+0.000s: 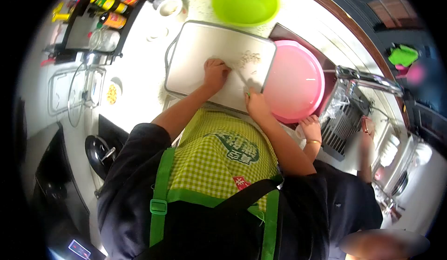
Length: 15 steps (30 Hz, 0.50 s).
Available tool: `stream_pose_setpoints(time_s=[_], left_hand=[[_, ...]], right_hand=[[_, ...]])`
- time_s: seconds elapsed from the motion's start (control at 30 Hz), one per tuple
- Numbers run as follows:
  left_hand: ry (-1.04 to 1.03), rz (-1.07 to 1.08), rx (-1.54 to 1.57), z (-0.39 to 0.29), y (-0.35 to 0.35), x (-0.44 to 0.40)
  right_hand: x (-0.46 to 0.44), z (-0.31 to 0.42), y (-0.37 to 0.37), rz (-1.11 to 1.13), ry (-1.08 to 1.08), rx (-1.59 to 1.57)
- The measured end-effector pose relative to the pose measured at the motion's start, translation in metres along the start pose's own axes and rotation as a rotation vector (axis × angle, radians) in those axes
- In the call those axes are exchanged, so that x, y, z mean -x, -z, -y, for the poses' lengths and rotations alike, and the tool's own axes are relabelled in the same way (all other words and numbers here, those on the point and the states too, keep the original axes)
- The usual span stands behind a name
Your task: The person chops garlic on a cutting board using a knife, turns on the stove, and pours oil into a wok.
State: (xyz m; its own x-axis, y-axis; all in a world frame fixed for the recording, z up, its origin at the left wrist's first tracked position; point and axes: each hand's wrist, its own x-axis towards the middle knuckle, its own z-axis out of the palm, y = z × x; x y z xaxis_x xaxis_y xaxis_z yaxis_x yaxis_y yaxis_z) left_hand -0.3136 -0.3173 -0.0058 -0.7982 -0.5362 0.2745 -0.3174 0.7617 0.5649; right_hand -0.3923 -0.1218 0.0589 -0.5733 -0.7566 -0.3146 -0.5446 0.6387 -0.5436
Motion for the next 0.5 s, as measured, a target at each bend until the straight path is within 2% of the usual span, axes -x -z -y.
stream_pose_setpoints(time_s=[0.2,0.27,0.5], left_hand=[[-0.024,-0.051,-0.007,0.000,-0.005,0.002],[-0.009,-0.060,0.005,-0.002,-0.003,0.002],[0.005,-0.056,0.024,-0.003,-0.009,0.002]], right_hand=[[-0.005,-0.008,0.002,0.020,0.063,-0.023],[-0.003,0.008,0.015,0.066,-0.031,0.018],[-0.016,0.005,0.003,0.048,-0.028,0.091]])
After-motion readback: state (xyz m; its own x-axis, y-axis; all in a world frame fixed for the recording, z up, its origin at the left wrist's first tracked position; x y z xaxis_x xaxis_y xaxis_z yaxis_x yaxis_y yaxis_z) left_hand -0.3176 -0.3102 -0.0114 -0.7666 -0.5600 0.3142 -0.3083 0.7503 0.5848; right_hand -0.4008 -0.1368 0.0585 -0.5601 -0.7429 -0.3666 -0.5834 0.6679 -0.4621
